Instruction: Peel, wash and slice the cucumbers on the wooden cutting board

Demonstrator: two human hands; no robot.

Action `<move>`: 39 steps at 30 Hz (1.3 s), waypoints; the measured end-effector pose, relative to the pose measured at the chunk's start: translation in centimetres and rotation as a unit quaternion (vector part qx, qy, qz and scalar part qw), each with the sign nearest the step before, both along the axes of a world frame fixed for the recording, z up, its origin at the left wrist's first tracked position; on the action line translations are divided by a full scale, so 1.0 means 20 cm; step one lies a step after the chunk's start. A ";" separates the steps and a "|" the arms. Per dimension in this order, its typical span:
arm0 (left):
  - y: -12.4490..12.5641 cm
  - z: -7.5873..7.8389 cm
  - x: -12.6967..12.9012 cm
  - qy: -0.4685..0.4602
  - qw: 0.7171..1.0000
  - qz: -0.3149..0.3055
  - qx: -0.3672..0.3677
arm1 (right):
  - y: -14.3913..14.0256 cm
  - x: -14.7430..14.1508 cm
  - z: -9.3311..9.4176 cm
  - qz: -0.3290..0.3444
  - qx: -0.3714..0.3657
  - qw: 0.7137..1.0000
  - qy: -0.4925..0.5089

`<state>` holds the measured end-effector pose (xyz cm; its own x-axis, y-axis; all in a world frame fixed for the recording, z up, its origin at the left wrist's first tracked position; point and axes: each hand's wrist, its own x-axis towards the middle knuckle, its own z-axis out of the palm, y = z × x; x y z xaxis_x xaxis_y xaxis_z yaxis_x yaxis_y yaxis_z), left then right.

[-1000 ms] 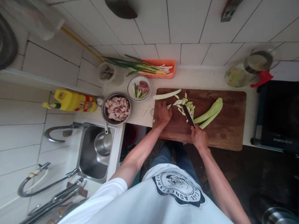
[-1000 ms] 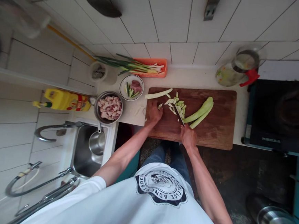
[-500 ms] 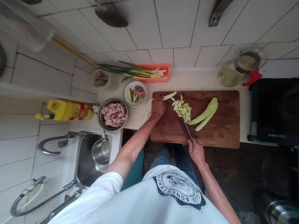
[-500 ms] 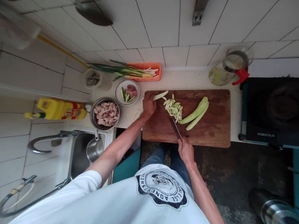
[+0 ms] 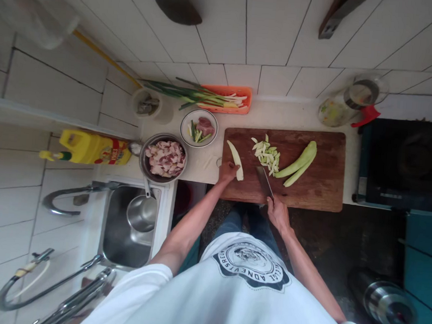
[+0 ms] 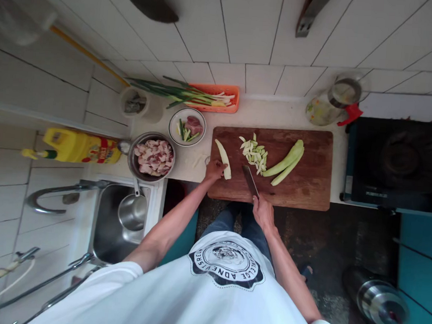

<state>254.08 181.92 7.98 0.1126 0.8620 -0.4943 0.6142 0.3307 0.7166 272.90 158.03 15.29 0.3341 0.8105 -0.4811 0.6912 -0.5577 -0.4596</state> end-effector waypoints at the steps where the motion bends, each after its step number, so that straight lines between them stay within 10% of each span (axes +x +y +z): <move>1: -0.06 -0.01 0.01 -0.019 0.999 0.022 -0.026 | 0.03 -0.02 0.01 0.005 0.000 1.000 0.000; 14: -0.25 -0.03 0.03 -0.103 0.992 0.069 -0.006 | 0.60 -0.31 0.31 0.163 -0.057 0.977 -0.127; 39: -0.28 -0.03 0.02 -0.119 0.989 0.060 0.062 | 0.81 -0.43 0.28 0.161 -0.080 0.970 -0.165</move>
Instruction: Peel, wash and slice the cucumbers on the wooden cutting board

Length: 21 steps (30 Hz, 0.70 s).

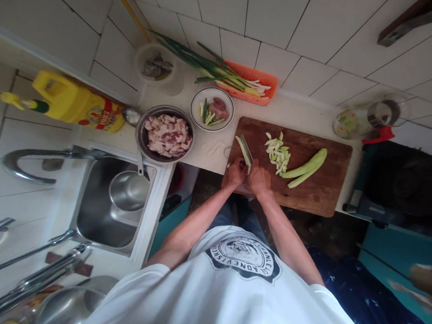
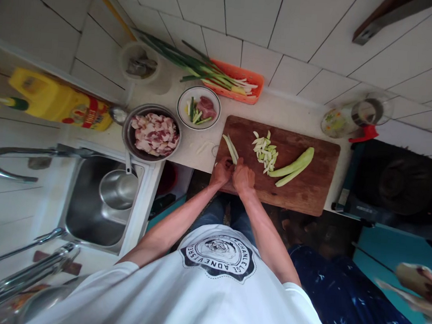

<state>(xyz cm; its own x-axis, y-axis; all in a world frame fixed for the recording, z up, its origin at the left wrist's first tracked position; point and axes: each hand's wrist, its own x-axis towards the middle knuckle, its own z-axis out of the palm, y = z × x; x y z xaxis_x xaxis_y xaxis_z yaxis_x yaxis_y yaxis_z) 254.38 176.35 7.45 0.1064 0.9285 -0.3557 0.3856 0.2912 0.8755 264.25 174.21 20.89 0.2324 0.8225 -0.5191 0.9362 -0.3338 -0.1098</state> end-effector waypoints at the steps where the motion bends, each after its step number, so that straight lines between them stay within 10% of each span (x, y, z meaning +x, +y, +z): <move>1: 0.00 0.00 0.00 0.005 1.000 -0.003 0.005 | 0.01 0.00 0.00 0.000 0.001 1.000 0.001; 21: -0.21 -0.05 -0.06 0.037 0.969 -0.184 0.159 | -0.01 0.04 -0.01 0.040 -0.021 0.999 -0.008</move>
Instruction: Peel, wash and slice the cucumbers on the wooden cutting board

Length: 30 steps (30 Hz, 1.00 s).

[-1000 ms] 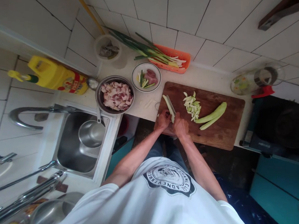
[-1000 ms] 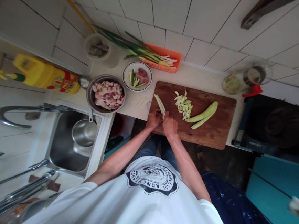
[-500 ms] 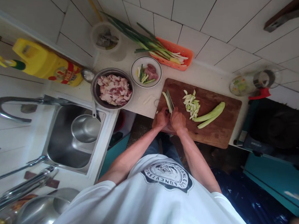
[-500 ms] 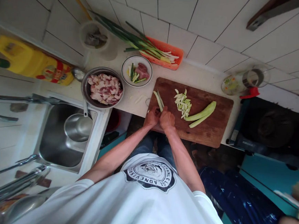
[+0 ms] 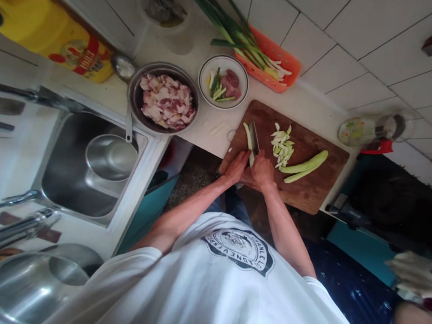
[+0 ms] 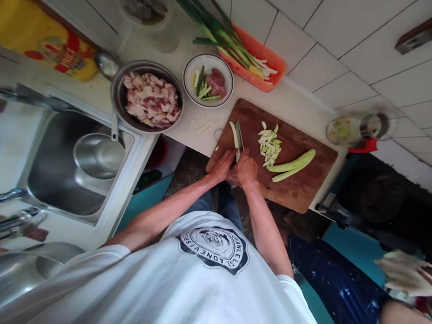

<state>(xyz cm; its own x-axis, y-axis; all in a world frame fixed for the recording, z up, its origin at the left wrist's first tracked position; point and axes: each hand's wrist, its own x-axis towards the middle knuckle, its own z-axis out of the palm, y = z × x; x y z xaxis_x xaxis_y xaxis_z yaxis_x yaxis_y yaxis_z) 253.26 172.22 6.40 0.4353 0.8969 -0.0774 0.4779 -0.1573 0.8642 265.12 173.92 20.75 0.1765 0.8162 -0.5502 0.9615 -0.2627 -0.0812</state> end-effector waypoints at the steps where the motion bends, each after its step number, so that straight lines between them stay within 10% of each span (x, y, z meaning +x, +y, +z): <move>1: -0.01 0.00 0.00 -0.006 1.000 -0.002 0.005 | 0.00 0.00 0.00 0.002 -0.004 1.000 -0.002; 30: -0.03 -0.07 0.02 -0.033 0.999 0.004 0.020 | -0.22 0.09 0.00 0.026 -0.023 0.999 -0.023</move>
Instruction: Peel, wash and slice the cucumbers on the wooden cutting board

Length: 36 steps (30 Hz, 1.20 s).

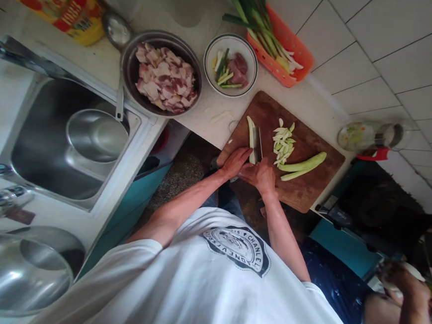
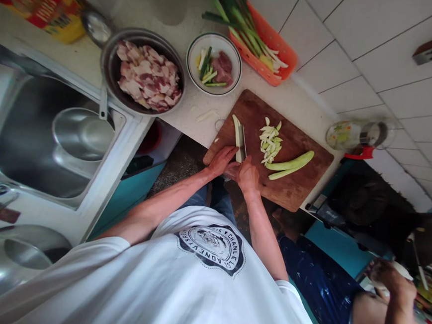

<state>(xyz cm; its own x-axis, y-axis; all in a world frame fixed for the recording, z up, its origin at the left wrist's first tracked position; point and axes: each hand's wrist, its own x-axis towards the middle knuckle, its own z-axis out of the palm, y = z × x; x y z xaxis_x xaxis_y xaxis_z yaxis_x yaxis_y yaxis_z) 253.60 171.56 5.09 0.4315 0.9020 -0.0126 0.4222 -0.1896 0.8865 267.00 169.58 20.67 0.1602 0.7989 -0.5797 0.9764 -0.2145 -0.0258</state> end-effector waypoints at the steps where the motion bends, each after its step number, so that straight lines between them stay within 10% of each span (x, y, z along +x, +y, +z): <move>1: 0.00 0.00 0.00 0.002 1.000 0.000 -0.003 | -0.02 0.01 0.00 0.003 0.000 1.000 0.004; 25: 0.03 0.06 -0.11 0.087 0.993 -0.013 0.084 | -0.87 0.32 -0.17 -0.055 -0.013 0.997 0.047; 36: 0.51 0.28 -0.10 0.186 0.923 -0.291 0.168 | -0.87 0.44 -0.34 -0.216 0.070 0.939 0.260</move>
